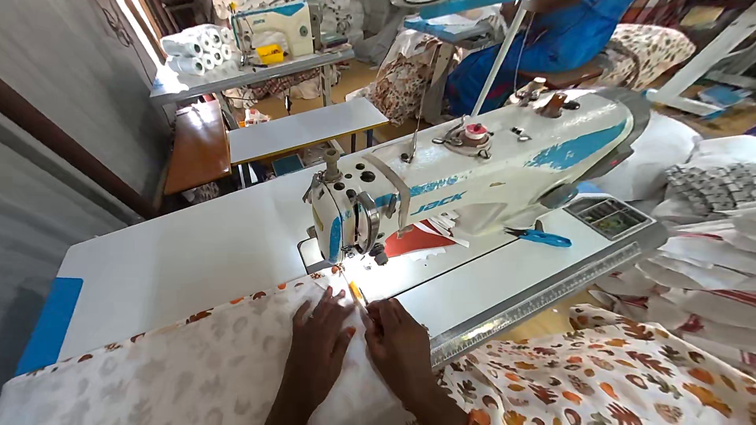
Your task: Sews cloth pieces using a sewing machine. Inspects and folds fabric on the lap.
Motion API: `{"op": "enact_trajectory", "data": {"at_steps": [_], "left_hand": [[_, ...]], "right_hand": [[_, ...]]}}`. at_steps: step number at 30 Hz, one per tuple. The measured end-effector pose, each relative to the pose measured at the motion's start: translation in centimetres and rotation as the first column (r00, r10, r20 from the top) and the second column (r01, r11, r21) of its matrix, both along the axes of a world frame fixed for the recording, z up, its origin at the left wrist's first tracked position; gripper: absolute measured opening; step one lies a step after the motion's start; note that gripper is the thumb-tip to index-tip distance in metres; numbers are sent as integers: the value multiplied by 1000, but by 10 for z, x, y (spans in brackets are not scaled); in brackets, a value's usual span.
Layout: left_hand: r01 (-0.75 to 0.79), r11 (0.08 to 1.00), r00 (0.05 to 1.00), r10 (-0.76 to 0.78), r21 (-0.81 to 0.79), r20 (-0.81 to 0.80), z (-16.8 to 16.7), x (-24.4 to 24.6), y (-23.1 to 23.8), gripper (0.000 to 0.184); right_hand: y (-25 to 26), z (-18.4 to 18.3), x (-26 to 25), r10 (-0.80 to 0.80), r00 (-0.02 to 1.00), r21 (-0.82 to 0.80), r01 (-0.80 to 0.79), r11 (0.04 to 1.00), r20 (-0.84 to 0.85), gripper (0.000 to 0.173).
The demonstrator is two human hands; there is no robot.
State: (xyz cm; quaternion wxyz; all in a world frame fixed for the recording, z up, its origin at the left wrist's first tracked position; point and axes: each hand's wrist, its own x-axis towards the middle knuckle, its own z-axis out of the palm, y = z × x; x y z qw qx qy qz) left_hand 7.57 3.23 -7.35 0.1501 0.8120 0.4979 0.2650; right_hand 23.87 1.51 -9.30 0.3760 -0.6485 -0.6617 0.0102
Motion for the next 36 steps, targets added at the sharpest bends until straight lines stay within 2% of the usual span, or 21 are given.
{"op": "enact_trajectory", "data": {"at_steps": [2, 4, 6, 7, 9, 11, 13, 16, 20, 23, 25, 27, 30, 36], "left_hand": [[-139, 989, 985, 133, 50, 113, 1, -1, -3, 46], [-203, 979, 979, 202, 27, 34, -2, -2, -2, 57], [-86, 995, 995, 88, 40, -52, -7, -3, -3, 54], [23, 1000, 1000, -23, 20, -14, -6, -5, -3, 48], [185, 982, 966, -177, -23, 190, -3, -9, -2, 42], [84, 996, 966, -81, -3, 246, -2, -11, -3, 41], [-59, 998, 996, 58, 10, 74, -6, -9, -4, 45], [-26, 998, 993, 32, 61, -110, -10, -2, -4, 43], [29, 990, 991, -11, 138, -131, -10, 2, -7, 41], [29, 993, 975, -3, 114, -223, -10, 4, -6, 43], [33, 994, 982, -13, 102, -186, -8, 4, -5, 42], [28, 999, 993, -22, 46, -117, -4, 5, -7, 41], [22, 999, 988, -16, 38, -152, -5, 5, -5, 43], [-2, 995, 982, 21, 100, -186, -7, 5, 29, 43]], "right_hand": [[-1, -4, 2, 3, 999, 12, -2, 1000, -50, 18], [-1, -6, 2, 3, 996, 24, -1, 1000, -85, 19], [-1, -6, 3, 11, 994, 24, -9, 1000, -110, 18], [-1, -6, 3, 18, 992, 24, -15, 1000, -126, 17], [-2, -6, 5, 33, 987, 11, -32, 999, -157, 16], [-2, -5, 6, 41, 983, -6, -42, 999, -181, 16], [-3, -5, 6, 39, 982, -18, -43, 999, -184, 15], [-3, -4, 6, 45, 981, -5, -47, 999, -189, 14], [-4, -4, 7, 47, 976, -4, -49, 999, -210, 13], [-3, -4, 6, 47, 973, -6, -50, 999, -227, 13], [-4, -3, 7, 61, 975, 7, -61, 998, -216, 11], [-9, 0, 7, 87, 990, -5, -88, 996, -114, 10], [-14, 11, 1, 72, 993, -55, -67, 996, 96, 18], [18, 17, -3, 73, 989, -66, -65, 996, 126, 14]]}}
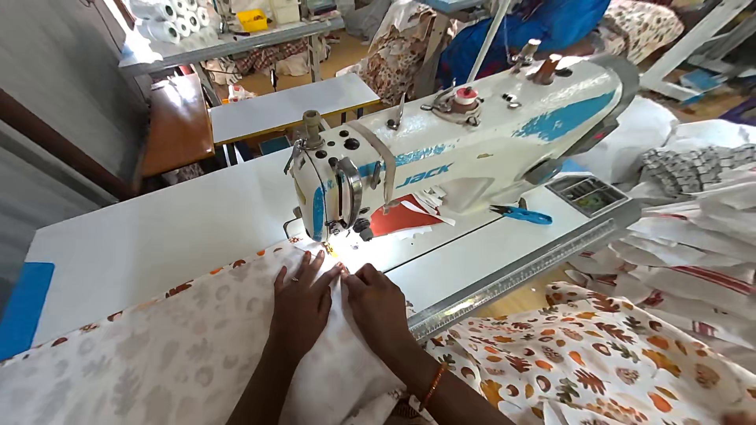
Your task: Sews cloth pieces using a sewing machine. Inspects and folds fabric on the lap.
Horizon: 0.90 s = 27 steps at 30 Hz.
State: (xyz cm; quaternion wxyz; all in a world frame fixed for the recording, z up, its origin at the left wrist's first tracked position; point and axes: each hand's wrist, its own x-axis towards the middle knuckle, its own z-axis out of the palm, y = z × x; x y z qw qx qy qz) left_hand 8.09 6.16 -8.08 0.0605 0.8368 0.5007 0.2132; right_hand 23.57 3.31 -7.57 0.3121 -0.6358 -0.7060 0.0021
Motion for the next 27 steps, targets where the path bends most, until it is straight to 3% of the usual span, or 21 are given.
{"op": "enact_trajectory", "data": {"at_steps": [5, 9, 12, 17, 20, 23, 25, 27], "left_hand": [[11, 994, 999, -16, -110, -51, 18, -19, 17, 40], [-300, 952, 951, 294, -56, -96, 38, -67, -11, 47], [-462, 879, 885, 448, -120, -129, 29, -96, -20, 64], [-433, 893, 901, 424, -124, -93, 26, -109, -4, 65], [-305, 936, 949, 315, -177, 30, 57, -75, -26, 41], [56, 925, 992, -8, -375, 129, 65, -26, -75, 21], [357, 766, 933, -272, -534, 234, 52, -1, -101, 27], [464, 590, 881, -383, -661, 277, 38, 19, -118, 44]], "right_hand": [[-5, 7, -3, -9, 1000, -81, 8, 997, -3, 13], [-12, 26, 44, 108, 975, -346, -171, 922, -195, 13], [8, 23, 91, -11, 989, -217, -21, 976, -146, 12], [43, 4, 113, -183, 980, -17, 182, 983, -75, 16], [40, -9, 115, -186, 976, 67, 194, 979, -112, 18], [35, -10, 115, -150, 985, 55, 154, 987, -80, 31], [36, -9, 111, -157, 986, 27, 158, 987, -54, 31], [35, -9, 112, -143, 986, 58, 148, 987, -84, 18]]}}
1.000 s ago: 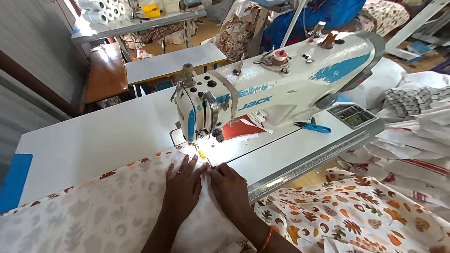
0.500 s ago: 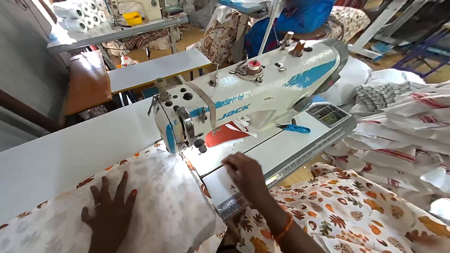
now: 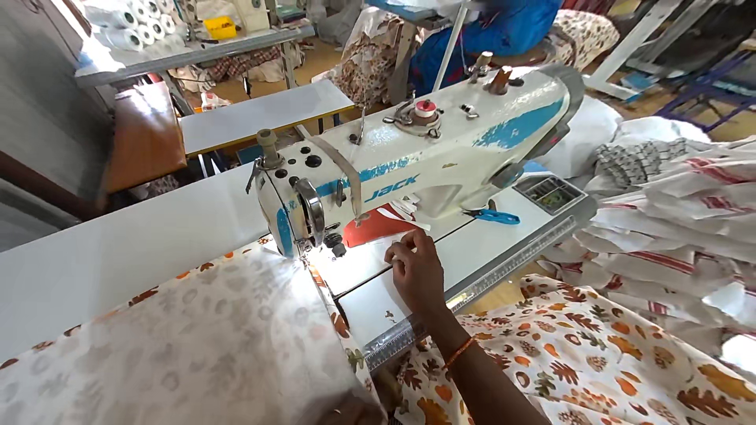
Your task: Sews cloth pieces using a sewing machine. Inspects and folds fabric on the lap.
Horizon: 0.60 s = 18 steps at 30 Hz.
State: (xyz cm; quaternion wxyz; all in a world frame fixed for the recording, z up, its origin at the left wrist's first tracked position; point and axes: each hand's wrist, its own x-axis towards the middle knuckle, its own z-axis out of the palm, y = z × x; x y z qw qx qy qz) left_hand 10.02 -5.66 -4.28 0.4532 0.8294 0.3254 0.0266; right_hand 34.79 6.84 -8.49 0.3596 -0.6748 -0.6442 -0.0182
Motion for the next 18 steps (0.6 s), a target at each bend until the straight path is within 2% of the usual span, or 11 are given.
{"op": "enact_trajectory", "data": {"at_steps": [2, 3, 5, 7, 9, 11, 13, 15, 18], "left_hand": [[11, 997, 998, -16, -72, -59, -8, 14, -11, 60], [1, 998, 996, -6, -65, -86, -10, 17, -13, 64], [-35, 999, 999, 35, -3, -14, -14, 16, -12, 53], [-174, 983, 972, 161, 62, 170, -10, 12, -5, 30], [-449, 890, 847, 397, 77, 353, -4, 9, 4, 22], [-655, 754, 682, 565, 45, 466, -5, 6, 13, 26], [-742, 669, 541, 643, -53, 542, -11, 8, 22, 36], [-775, 603, 407, 704, -188, 582, -11, 13, 28, 33], [-772, 514, 273, 799, -373, 536, -5, 14, 29, 24]], "right_hand": [[-1, -3, 3, 16, 1000, 33, -16, 999, -5, 11], [-1, -5, 3, 15, 1000, 28, -16, 999, 5, 12], [-1, -4, 2, 12, 1000, 22, -12, 1000, 19, 10], [-9, 3, -2, 43, 998, -18, -44, 999, -44, 7], [-31, 20, -13, 138, 959, -121, -172, 978, -249, 8], [-59, 33, -34, 210, 813, -214, -376, 902, -543, 11], [-78, 37, -57, 246, 632, -229, -572, 787, -735, 18], [-86, 39, -72, 274, 551, -202, -652, 731, -788, 20], [-89, 43, -80, 285, 635, -196, -577, 793, -718, 24]]}}
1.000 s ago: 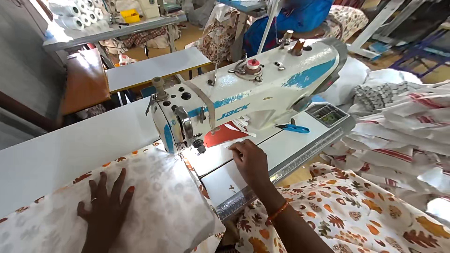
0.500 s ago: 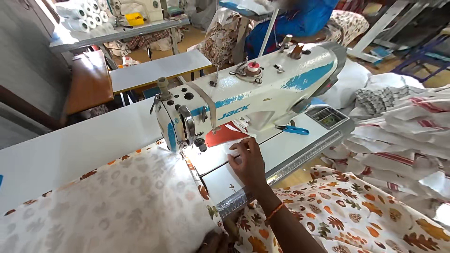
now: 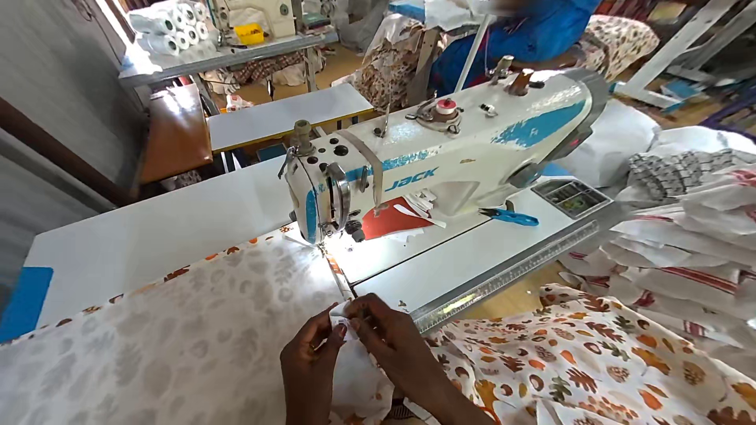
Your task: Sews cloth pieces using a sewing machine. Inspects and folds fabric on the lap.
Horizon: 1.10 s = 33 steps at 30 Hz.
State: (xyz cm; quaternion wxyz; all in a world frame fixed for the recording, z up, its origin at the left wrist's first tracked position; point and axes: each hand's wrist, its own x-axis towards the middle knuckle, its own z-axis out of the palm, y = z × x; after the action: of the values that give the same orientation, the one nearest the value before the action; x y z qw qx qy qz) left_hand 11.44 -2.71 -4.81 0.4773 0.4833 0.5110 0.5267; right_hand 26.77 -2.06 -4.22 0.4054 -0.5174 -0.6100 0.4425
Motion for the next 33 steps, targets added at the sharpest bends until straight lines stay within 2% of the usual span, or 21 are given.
{"op": "enact_trajectory", "data": {"at_steps": [2, 5, 8, 11, 13, 16, 18, 19, 22, 24, 28, 33], "left_hand": [[-35, 997, 994, 42, -73, 100, 3, -3, 0, 21], [-65, 989, 978, 90, -132, 189, 8, -6, 0, 17], [-81, 981, 963, 122, -174, 240, 13, -5, 0, 14], [-99, 980, 961, 140, -175, 238, 13, -4, 1, 12], [-118, 989, 977, 131, -86, 167, 7, -4, 2, 9], [-70, 956, 969, 133, 284, -209, -11, -10, 3, 8], [29, 915, 914, 139, 403, -381, -15, -13, 5, 9], [51, 905, 906, 136, 423, -401, -15, -13, 5, 12], [69, 907, 959, 53, 415, -278, -13, -11, 4, 20], [59, 923, 977, 24, 379, -211, -11, -10, 4, 18], [-34, 954, 992, 70, 299, -110, -10, -5, 7, 12], [-58, 961, 994, 82, 269, -78, -12, -3, 8, 13]], "right_hand": [[1, 3, 2, -76, 996, 36, 74, 997, 46, 24], [4, 2, 3, -133, 991, 15, 133, 991, 14, 26], [4, 0, 0, -130, 991, -3, 130, 992, -12, 32], [3, 0, -1, -135, 991, -26, 135, 991, -15, 31], [1, 4, 1, -112, 991, -119, 102, 988, -73, 24], [4, 13, 5, -67, 945, -342, -50, 939, -321, 26], [4, 12, 2, -144, 898, -362, -18, 932, -417, 25], [5, 10, 0, -173, 889, -337, 23, 941, -423, 27], [7, 2, -4, -218, 899, -211, 145, 967, -379, 32], [8, -2, -5, -236, 910, -168, 188, 968, -340, 32], [10, -4, -8, -255, 914, -180, 206, 962, -317, 33], [12, -9, -8, -248, 923, -176, 202, 963, -295, 30]]}}
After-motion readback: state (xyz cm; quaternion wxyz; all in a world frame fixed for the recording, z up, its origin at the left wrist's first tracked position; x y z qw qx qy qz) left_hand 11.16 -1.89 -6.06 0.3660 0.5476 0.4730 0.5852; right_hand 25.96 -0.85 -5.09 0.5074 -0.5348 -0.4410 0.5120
